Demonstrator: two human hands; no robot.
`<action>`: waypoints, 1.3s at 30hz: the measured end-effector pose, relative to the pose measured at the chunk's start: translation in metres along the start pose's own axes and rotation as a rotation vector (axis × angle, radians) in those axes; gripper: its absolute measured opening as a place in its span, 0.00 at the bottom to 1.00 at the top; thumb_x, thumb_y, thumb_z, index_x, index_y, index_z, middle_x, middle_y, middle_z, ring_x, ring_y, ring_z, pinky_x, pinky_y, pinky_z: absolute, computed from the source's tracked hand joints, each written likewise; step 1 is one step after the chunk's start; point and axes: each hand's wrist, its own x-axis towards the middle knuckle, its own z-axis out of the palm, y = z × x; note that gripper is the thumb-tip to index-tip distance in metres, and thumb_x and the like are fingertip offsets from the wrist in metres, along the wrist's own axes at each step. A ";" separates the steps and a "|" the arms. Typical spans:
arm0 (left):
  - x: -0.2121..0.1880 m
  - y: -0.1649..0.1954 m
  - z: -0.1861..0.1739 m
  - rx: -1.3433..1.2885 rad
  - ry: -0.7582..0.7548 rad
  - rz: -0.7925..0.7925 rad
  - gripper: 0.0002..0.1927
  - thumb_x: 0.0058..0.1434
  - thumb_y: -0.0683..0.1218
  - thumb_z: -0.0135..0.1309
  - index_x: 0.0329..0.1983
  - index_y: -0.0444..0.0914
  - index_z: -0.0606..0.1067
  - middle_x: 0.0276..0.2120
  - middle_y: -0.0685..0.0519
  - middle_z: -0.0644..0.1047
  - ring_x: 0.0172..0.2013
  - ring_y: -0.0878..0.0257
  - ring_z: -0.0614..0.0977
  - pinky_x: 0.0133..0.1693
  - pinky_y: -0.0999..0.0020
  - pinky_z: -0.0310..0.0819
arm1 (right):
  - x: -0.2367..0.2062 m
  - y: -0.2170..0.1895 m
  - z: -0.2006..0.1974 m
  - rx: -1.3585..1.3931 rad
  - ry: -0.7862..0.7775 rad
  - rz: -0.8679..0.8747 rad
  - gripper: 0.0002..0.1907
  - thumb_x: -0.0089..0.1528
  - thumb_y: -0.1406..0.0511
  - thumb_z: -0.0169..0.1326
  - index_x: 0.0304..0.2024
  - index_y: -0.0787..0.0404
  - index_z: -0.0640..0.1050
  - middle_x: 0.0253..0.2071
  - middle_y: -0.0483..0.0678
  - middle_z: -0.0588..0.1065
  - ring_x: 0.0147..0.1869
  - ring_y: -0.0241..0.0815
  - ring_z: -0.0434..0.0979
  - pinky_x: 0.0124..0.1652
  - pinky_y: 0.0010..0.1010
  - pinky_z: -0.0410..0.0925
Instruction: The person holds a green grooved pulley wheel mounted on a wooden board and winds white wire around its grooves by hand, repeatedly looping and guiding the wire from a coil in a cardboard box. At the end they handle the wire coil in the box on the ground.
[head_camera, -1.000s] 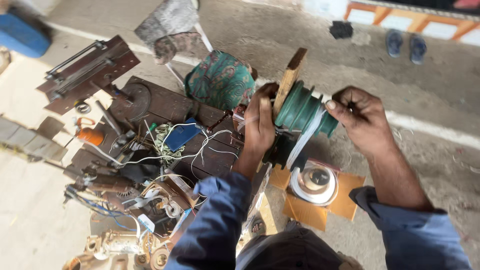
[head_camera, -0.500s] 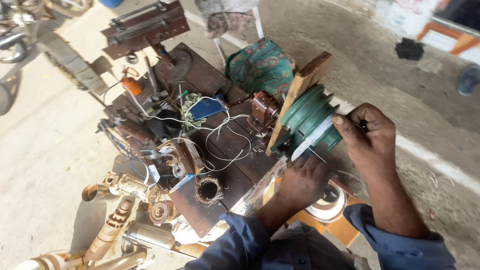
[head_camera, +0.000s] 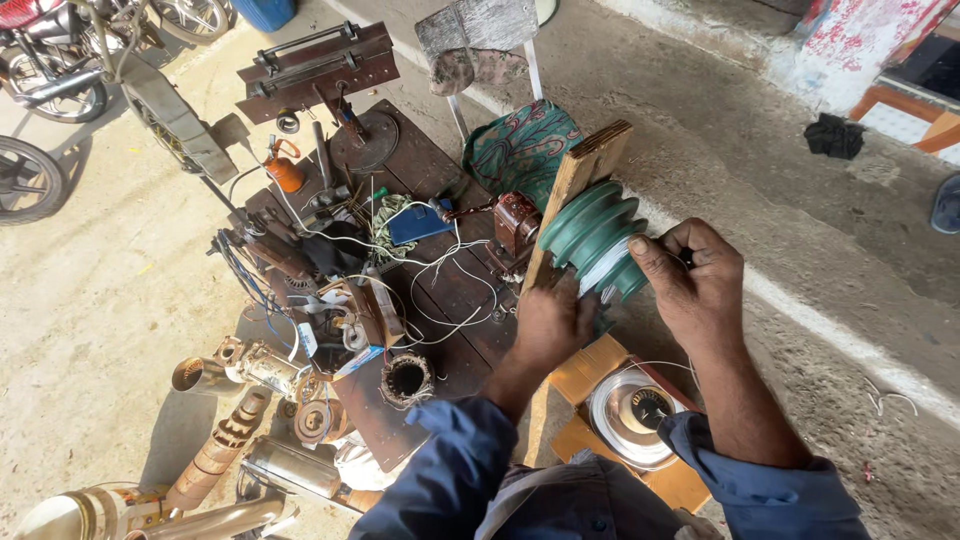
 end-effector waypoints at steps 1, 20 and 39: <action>0.002 0.004 0.009 0.073 0.132 0.062 0.12 0.65 0.44 0.57 0.46 0.31 0.77 0.25 0.46 0.80 0.25 0.52 0.84 0.31 0.59 0.80 | 0.000 0.001 -0.001 -0.002 -0.002 -0.001 0.20 0.67 0.64 0.64 0.27 0.58 0.67 0.24 0.36 0.64 0.29 0.25 0.59 0.27 0.18 0.55; -0.055 0.038 0.044 -0.864 -0.057 -0.379 0.13 0.75 0.49 0.49 0.40 0.34 0.74 0.26 0.49 0.79 0.27 0.63 0.82 0.32 0.66 0.79 | -0.003 -0.008 -0.013 -0.042 0.044 0.005 0.18 0.67 0.63 0.64 0.28 0.58 0.68 0.24 0.37 0.65 0.28 0.25 0.60 0.27 0.20 0.56; -0.107 0.038 -0.005 -0.592 -0.114 -0.471 0.23 0.67 0.48 0.58 0.60 0.39 0.63 0.43 0.46 0.80 0.36 0.58 0.82 0.39 0.63 0.80 | -0.004 -0.022 -0.008 -0.162 -0.009 -0.104 0.19 0.64 0.64 0.65 0.26 0.59 0.69 0.21 0.40 0.66 0.25 0.26 0.62 0.24 0.20 0.56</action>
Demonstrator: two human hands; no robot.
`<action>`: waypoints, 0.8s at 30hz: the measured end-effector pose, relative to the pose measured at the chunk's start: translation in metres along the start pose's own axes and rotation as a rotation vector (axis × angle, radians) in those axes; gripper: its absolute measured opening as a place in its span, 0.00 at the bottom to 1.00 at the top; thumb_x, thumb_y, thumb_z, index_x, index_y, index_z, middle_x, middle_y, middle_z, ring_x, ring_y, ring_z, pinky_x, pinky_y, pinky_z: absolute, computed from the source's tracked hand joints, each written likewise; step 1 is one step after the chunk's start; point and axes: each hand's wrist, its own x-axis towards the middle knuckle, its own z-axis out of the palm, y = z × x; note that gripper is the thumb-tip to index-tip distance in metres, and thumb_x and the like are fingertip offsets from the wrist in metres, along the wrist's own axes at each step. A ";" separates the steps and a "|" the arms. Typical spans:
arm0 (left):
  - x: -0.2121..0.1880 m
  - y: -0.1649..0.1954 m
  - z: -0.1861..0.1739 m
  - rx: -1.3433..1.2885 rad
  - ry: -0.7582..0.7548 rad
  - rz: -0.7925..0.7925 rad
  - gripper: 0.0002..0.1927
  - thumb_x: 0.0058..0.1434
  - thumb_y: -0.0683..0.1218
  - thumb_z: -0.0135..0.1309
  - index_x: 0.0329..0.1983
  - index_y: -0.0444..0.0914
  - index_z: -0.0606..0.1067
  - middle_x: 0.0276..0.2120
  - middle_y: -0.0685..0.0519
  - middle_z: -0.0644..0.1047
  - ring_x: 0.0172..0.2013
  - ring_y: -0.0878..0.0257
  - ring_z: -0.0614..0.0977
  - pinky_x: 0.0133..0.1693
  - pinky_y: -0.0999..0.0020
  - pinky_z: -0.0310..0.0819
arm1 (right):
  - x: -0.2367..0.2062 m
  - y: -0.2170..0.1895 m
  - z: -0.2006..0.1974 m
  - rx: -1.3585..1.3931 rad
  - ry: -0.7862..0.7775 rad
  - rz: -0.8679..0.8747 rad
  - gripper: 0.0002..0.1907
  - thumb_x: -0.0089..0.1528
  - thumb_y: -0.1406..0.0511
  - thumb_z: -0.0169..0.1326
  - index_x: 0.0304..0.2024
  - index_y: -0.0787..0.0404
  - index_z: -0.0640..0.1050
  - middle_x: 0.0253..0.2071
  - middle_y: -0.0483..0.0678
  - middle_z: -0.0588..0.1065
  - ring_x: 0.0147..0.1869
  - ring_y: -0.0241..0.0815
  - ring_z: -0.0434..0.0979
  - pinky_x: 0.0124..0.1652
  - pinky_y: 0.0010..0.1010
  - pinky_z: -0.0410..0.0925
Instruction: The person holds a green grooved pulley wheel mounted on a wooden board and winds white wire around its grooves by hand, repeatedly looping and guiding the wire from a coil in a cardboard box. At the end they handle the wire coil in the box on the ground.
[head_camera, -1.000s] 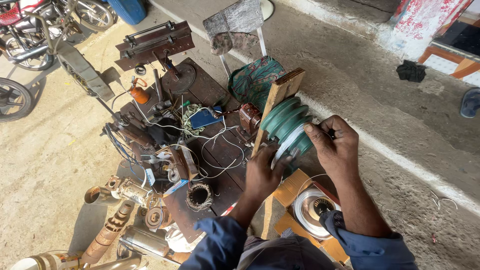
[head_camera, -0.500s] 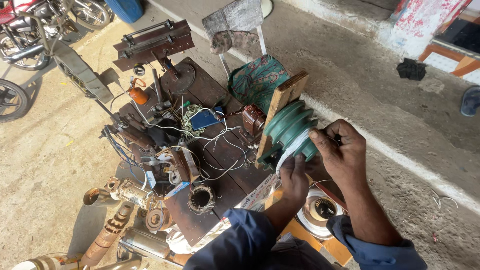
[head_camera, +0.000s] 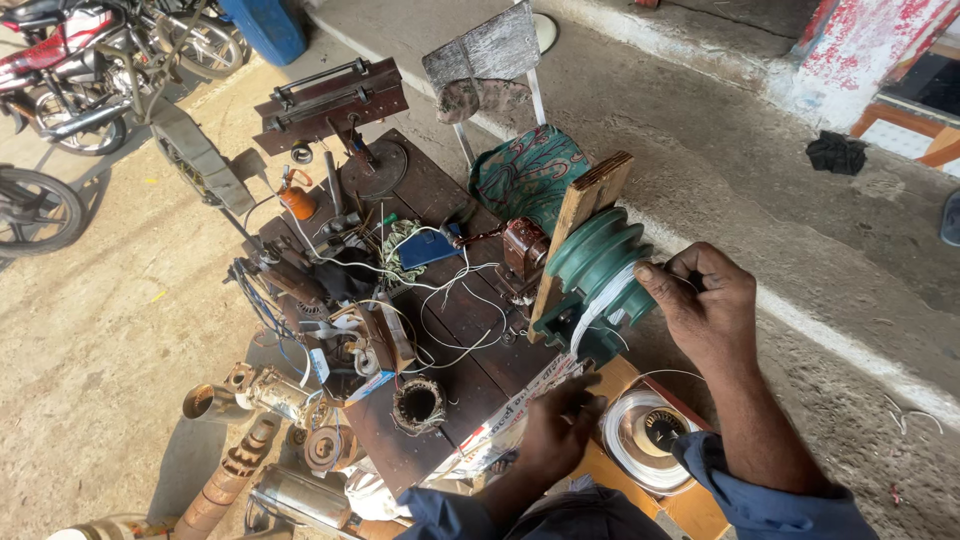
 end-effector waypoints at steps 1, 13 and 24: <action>0.008 0.007 -0.013 0.059 0.069 0.226 0.16 0.68 0.48 0.59 0.52 0.39 0.67 0.44 0.45 0.81 0.38 0.58 0.83 0.41 0.62 0.81 | 0.003 -0.002 0.000 -0.052 -0.001 -0.029 0.19 0.64 0.63 0.65 0.26 0.59 0.69 0.20 0.41 0.66 0.24 0.27 0.63 0.23 0.20 0.57; 0.145 0.122 -0.124 0.455 -0.210 0.873 0.63 0.41 0.58 0.77 0.77 0.36 0.56 0.74 0.36 0.59 0.75 0.38 0.61 0.74 0.47 0.57 | 0.035 -0.074 0.057 -0.881 -0.271 -0.799 0.21 0.58 0.48 0.61 0.27 0.54 0.70 0.33 0.43 0.75 0.32 0.33 0.76 0.27 0.27 0.73; 0.167 0.098 -0.164 0.293 -0.211 0.938 0.51 0.47 0.48 0.68 0.74 0.36 0.60 0.70 0.40 0.68 0.71 0.45 0.71 0.67 0.49 0.62 | 0.071 0.028 0.049 -0.192 -0.036 -0.034 0.21 0.62 0.53 0.66 0.31 0.61 0.75 0.30 0.41 0.76 0.33 0.29 0.74 0.33 0.22 0.70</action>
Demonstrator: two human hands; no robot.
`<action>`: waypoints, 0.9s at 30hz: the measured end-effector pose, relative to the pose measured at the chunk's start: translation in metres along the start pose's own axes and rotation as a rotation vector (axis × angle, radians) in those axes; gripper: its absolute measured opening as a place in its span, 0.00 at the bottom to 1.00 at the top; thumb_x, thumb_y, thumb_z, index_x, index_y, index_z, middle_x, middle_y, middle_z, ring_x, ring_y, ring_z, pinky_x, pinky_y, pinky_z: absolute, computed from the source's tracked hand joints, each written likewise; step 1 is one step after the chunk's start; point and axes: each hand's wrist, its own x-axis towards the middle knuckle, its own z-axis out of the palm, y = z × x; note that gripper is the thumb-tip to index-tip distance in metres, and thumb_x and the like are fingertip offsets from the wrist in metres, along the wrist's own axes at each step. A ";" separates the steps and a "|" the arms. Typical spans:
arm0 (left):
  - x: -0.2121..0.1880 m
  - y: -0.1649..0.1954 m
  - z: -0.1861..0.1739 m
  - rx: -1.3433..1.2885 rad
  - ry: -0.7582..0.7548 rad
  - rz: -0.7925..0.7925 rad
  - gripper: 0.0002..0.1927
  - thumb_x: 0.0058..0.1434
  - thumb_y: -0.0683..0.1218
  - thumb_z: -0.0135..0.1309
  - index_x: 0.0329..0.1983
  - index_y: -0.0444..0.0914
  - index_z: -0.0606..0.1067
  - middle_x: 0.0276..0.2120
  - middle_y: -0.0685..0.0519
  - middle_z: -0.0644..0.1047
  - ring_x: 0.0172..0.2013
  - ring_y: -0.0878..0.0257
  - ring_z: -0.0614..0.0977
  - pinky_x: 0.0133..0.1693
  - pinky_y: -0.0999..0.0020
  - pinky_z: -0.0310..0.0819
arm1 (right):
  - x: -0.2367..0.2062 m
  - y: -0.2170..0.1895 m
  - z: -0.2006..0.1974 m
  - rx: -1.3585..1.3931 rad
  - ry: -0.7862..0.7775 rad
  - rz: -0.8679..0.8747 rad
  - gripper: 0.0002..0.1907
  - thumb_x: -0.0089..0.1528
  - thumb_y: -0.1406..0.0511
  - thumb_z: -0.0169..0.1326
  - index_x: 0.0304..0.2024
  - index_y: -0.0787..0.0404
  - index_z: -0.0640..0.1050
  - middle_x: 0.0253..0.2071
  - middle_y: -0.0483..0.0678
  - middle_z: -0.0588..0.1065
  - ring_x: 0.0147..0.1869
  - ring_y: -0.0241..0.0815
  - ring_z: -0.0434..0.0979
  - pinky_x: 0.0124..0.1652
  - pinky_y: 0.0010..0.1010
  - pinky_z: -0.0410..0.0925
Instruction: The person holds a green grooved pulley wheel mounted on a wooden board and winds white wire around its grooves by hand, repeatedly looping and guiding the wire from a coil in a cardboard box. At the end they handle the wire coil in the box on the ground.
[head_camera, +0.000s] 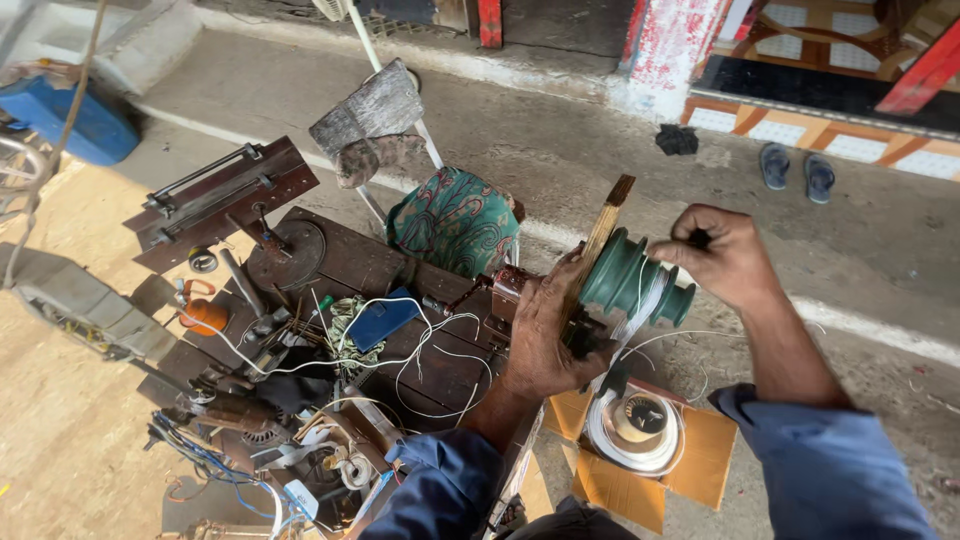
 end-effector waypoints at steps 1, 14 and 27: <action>-0.003 -0.001 -0.002 -0.015 -0.002 0.005 0.52 0.47 0.50 0.68 0.74 0.36 0.59 0.70 0.40 0.68 0.70 0.45 0.71 0.67 0.48 0.61 | -0.003 0.013 0.008 0.263 -0.012 0.082 0.19 0.66 0.54 0.66 0.34 0.62 0.77 0.33 0.41 0.78 0.35 0.29 0.75 0.35 0.21 0.71; -0.099 -0.004 0.072 -0.163 0.097 -0.210 0.33 0.62 0.48 0.70 0.63 0.34 0.65 0.49 0.45 0.77 0.46 0.54 0.84 0.49 0.59 0.81 | -0.031 0.017 0.020 0.571 0.042 0.355 0.14 0.61 0.59 0.67 0.34 0.62 0.80 0.34 0.43 0.78 0.34 0.31 0.72 0.33 0.24 0.68; -0.068 0.014 0.141 0.446 0.312 -0.099 0.09 0.59 0.46 0.56 0.39 0.36 0.74 0.33 0.40 0.77 0.31 0.43 0.81 0.34 0.50 0.74 | -0.033 0.026 -0.013 0.598 -0.091 0.293 0.14 0.62 0.63 0.66 0.27 0.59 0.75 0.32 0.43 0.77 0.34 0.30 0.71 0.33 0.24 0.65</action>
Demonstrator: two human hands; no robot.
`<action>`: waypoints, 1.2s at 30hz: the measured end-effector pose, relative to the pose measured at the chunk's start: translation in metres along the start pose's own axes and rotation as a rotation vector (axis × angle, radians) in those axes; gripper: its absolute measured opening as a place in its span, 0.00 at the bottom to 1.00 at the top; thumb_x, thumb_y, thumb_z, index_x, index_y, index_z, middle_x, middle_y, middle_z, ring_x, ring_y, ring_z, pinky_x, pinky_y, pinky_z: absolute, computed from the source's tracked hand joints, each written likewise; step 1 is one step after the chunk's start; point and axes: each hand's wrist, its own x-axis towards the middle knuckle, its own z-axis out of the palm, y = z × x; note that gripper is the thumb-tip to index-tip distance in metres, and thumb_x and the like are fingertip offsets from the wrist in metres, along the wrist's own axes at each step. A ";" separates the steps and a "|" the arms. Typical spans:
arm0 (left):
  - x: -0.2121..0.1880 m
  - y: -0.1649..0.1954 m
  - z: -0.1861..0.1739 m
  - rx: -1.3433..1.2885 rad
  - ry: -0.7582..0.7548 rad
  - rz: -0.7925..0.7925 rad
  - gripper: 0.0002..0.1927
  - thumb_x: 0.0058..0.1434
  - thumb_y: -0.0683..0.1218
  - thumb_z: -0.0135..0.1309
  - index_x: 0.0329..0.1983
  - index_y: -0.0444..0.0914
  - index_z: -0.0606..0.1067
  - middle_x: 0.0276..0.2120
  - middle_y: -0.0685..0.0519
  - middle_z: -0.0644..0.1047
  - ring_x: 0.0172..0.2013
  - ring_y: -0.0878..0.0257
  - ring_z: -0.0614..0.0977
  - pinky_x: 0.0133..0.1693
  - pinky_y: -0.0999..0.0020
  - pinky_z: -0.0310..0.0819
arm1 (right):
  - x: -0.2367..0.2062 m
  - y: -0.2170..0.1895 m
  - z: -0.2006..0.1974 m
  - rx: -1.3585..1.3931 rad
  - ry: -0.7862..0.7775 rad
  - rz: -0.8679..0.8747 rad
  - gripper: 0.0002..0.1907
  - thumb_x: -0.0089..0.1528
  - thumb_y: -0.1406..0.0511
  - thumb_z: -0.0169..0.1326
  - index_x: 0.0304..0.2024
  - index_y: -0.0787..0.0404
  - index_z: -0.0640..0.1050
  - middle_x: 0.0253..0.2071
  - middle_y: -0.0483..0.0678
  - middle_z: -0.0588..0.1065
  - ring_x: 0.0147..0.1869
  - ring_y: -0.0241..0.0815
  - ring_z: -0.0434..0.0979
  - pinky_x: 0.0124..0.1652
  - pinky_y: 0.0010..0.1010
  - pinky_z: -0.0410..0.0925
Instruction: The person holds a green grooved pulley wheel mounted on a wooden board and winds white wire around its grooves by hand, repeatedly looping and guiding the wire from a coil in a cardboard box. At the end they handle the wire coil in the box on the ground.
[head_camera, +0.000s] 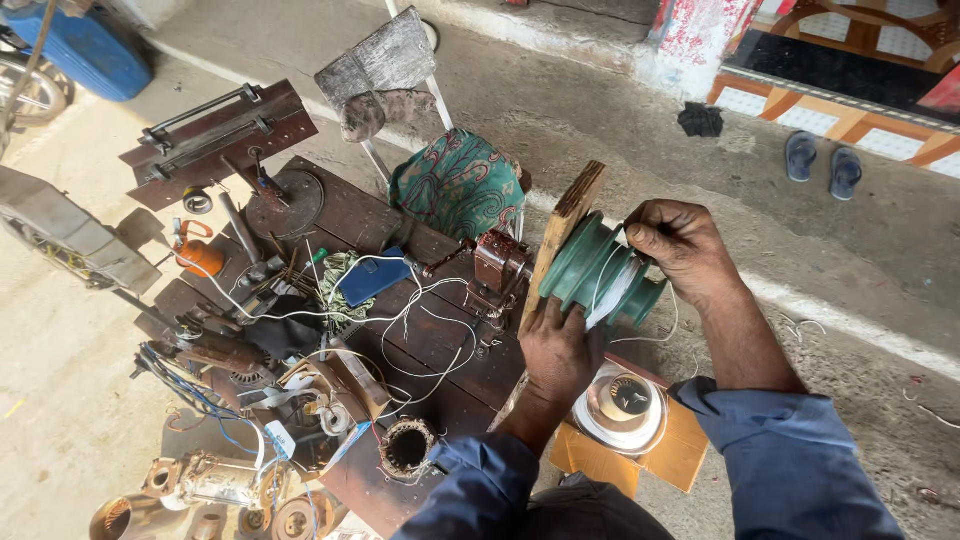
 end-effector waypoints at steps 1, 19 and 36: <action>0.001 0.004 0.001 0.053 0.016 0.001 0.09 0.58 0.46 0.57 0.38 0.36 0.74 0.33 0.39 0.77 0.31 0.44 0.81 0.33 0.51 0.74 | 0.001 0.001 -0.003 0.000 -0.001 0.005 0.14 0.63 0.63 0.66 0.27 0.60 0.75 0.32 0.43 0.76 0.34 0.30 0.70 0.34 0.24 0.65; 0.026 0.022 -0.048 -0.469 -0.369 -0.398 0.22 0.64 0.58 0.60 0.42 0.32 0.80 0.33 0.46 0.80 0.29 0.58 0.82 0.31 0.63 0.77 | 0.004 -0.011 -0.001 -0.177 0.008 -0.245 0.09 0.63 0.68 0.64 0.32 0.61 0.76 0.32 0.44 0.77 0.35 0.31 0.76 0.35 0.24 0.70; 0.011 -0.026 -0.024 -0.972 -0.498 -0.381 0.09 0.72 0.45 0.55 0.44 0.33 0.79 0.35 0.50 0.81 0.39 0.64 0.84 0.42 0.64 0.81 | 0.002 -0.013 0.011 -0.330 0.090 -0.236 0.12 0.63 0.66 0.65 0.31 0.61 0.74 0.31 0.43 0.76 0.36 0.30 0.76 0.36 0.22 0.70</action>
